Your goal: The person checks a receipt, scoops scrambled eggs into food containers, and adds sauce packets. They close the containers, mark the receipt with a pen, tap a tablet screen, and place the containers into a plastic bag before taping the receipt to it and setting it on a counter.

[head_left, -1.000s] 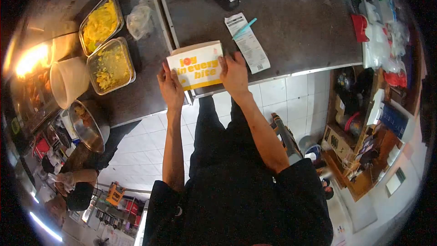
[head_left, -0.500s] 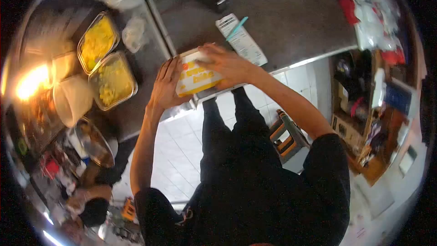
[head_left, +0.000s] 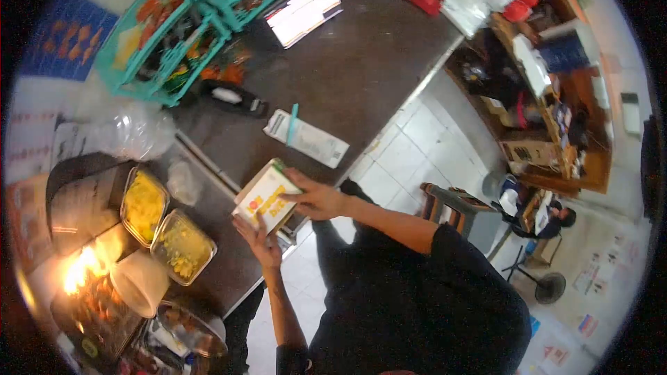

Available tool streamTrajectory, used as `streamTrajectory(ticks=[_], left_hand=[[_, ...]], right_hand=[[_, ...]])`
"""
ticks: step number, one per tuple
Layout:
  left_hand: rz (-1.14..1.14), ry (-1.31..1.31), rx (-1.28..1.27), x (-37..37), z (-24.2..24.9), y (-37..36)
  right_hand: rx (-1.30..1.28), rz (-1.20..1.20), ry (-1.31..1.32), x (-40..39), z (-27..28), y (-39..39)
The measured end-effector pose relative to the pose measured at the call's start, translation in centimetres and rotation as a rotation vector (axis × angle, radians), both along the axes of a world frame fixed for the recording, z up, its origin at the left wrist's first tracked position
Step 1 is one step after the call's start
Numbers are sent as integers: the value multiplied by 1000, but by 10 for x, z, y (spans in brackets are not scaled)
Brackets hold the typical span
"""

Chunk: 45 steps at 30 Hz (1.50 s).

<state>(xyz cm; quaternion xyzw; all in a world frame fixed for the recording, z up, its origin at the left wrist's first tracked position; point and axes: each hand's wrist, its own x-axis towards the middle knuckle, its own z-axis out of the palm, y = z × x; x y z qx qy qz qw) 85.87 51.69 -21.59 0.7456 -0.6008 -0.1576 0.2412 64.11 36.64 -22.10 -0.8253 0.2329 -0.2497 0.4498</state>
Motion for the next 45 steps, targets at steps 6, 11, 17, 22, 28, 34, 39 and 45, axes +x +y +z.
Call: streamTrajectory(ticks=[6,11,17,22,28,34,39,45], left_hand=[[-250,-293,43,-5,17,-24],[-239,-310,12,-5,18,-29],[-195,-243,-20,-6,21,-32],[-155,-182,0,-6,21,-31],[-138,-170,13,-9,24,-33],[-46,-127,-13,-15,15,-41],[-20,-59,-17,-13,15,-42],[-70,-134,-28,-10,16,-38]], right_hand=[[219,106,31,10,2,-77],[-265,-650,161,104,-26,-215],[482,-507,404,151,-40,-251],[15,-686,-30,103,-31,-184],[-353,-599,255,70,-99,-203],[501,-446,125,44,28,-101],[433,-460,146,79,28,32],[249,-551,274,62,6,47]])
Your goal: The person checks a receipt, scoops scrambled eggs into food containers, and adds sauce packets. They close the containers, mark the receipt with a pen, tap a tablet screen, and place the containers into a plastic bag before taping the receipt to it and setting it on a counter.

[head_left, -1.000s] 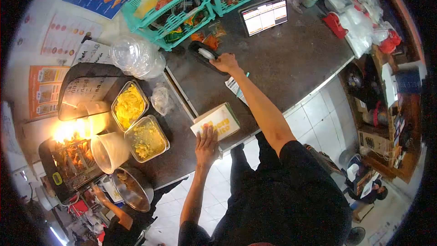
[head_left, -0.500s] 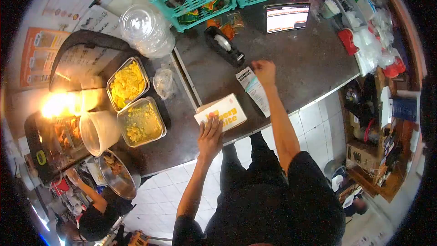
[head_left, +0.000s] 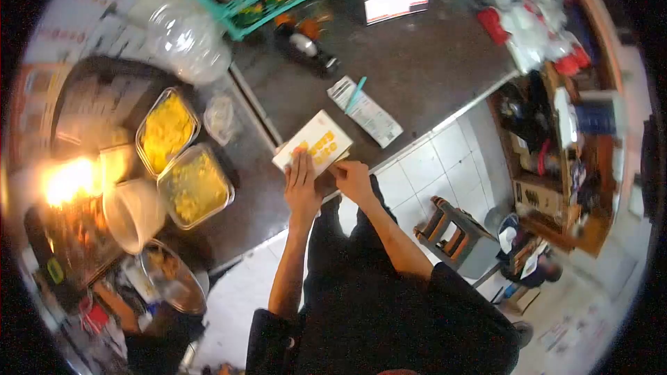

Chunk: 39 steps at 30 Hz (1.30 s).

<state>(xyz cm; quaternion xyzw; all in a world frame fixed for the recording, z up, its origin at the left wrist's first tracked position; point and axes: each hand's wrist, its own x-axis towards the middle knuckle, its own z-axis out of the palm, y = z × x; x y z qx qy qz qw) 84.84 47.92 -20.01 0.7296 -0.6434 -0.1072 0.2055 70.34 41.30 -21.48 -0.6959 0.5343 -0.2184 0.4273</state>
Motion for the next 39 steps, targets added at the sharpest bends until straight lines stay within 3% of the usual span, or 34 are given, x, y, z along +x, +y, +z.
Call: streamTrajectory(ticks=[5,7,8,9,11,12,14,15,16,17,21,22,23,24,25,27,30,31,33,35,37,39], left_hand=[[-12,-35,-73,-1,0,-3],[-58,45,-51,8,8,0],[-86,152,-134,16,8,4],[-98,147,-156,20,6,9],[355,287,-328,28,-4,21],[342,286,-337,33,-29,24],[618,1604,-92,39,-82,21],[601,1607,-108,36,-79,18],[625,1666,-112,30,-71,11],[655,1728,-116,19,-65,4],[763,1562,-26,-33,-15,-8],[847,1482,66,-46,-28,-15],[780,1475,97,-68,-30,-27],[754,1497,66,-96,-19,-50],[730,1522,25,-127,-7,-80],[681,1619,-42,-184,-14,-130],[746,1494,3,-253,-48,-206],[692,1288,-136,-276,-133,-213],[867,1400,-138,-293,-74,-243],[895,1489,-166,-296,-70,-249],[928,1548,-159,-298,-51,-246],[968,1540,-136,-298,-46,-248]], right_hand=[[-22,-141,15,-2,-53,-5],[28,-42,366,-9,-58,-14],[-112,-28,274,-20,-34,-24],[117,-168,128,-23,-6,-42],[95,-382,-351,-21,-19,-62],[84,-390,-359,-13,-21,-64],[431,-107,49,13,-21,-69],[288,-17,124,22,-19,-60],[215,-58,-32,22,-12,-53],[280,-42,0,15,-7,-50],[160,-96,-143,-47,-7,-53],[554,-94,-15,-73,35,-73],[298,-145,-70,-99,12,-81],[449,-159,-111,-128,22,-106],[389,-176,-230,-151,39,-129],[515,-163,-363,-199,53,-189],[507,-28,-278,-256,24,-282],[542,17,-253,-271,7,-302],[602,113,-190,-298,-12,-342],[659,411,-253,-323,-54,-385],[183,258,-139,-287,-36,-430],[-13,541,150,-238,-10,-461]])
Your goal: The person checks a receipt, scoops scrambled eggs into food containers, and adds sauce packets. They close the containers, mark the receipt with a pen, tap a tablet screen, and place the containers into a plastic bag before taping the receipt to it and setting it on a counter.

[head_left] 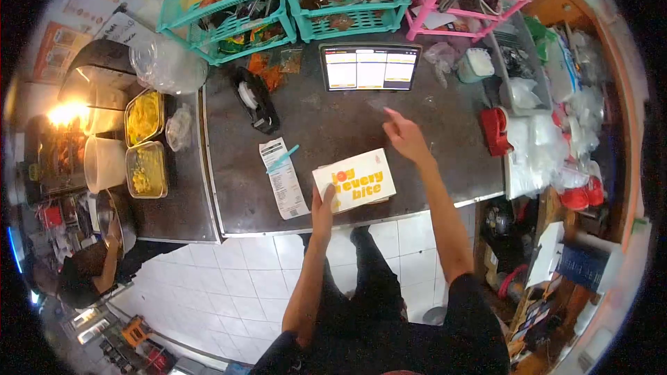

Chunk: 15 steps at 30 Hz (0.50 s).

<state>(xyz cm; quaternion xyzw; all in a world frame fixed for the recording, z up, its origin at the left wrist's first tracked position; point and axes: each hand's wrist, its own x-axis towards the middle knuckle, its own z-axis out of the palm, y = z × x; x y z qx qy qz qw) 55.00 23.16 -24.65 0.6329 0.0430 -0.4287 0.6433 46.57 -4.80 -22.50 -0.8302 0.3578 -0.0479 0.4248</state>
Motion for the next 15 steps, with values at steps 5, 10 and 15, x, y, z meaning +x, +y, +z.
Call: streamTrajectory(ticks=[5,10,15], left_hand=[[49,5,-26,-3,3,-3],[58,-25,28,-6,3,-3],[60,-49,16,-7,-6,-1]], right_hand=[[-561,404,237,77,-61,-22],[-581,390,297,84,-69,-22],[-537,379,363,90,-65,-19]])
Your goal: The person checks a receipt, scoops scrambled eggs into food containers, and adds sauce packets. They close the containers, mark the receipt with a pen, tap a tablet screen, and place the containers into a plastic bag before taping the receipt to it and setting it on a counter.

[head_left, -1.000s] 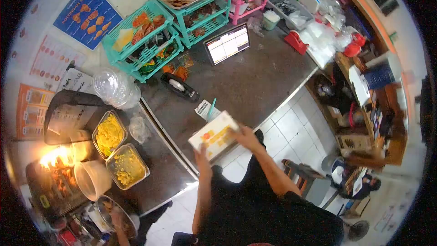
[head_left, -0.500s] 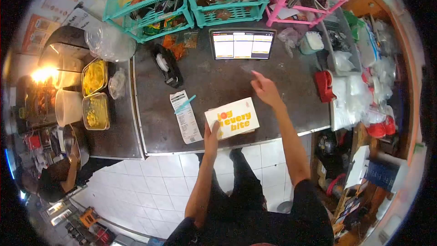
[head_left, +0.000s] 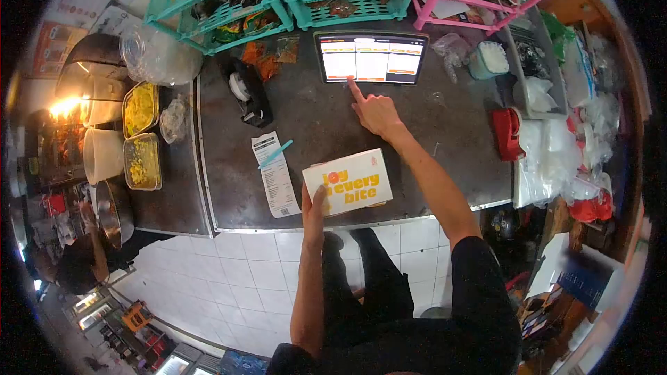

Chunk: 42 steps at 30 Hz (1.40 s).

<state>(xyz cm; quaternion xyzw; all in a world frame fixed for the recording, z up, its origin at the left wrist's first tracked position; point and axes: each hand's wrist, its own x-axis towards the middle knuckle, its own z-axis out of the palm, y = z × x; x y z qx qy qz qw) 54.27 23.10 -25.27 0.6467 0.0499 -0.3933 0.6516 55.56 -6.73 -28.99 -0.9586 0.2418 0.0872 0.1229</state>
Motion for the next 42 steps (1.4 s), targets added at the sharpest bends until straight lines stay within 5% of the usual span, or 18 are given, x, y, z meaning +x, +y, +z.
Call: streamTrajectory(ticks=[2,5,6,8,10,11,12,13,14,16,20,23,26,31,33,36,39,42], left_hand=[[-64,-70,28,2,-24,15],[-416,-675,77,17,-145,73],[-359,-428,15,16,-97,50],[-131,-145,7,6,-20,14],[-148,-298,25,8,-18,23],[-297,-482,-3,12,-29,31],[-549,-883,246,6,10,31],[-605,-909,206,12,-5,57],[-130,-273,-35,8,-34,84],[-246,-384,125,-7,-7,107],[-185,-276,205,-55,30,132],[-121,-261,268,-101,40,134],[-68,-257,290,-164,54,107],[-330,-205,186,-284,87,-47],[-409,-216,69,-320,74,-118],[-691,-247,-4,-362,89,-231],[-720,-194,-268,-384,77,-309],[-618,-98,-159,-398,89,-384]], right_hand=[[78,-106,-110,-15,13,3],[343,-379,-458,-82,27,22],[239,-438,-616,-112,22,34],[388,-683,-493,-190,49,56],[99,-737,-589,-278,34,70],[222,-947,-600,-315,63,74],[-30,-989,-558,-366,34,61],[68,-1146,-613,-405,56,53],[-170,-1250,-726,-432,68,39],[-588,-1142,-748,-496,71,-6],[-602,-1135,-612,-567,76,-99],[-611,-1365,-700,-595,71,-159],[-116,-1410,-502,-623,58,-169],[-504,-1099,-738,-608,123,-184],[-383,-877,-764,-578,132,-225],[-293,-641,-336,-575,39,-281],[-62,-690,-642,-584,111,-293],[102,-589,-800,-599,194,-264]])
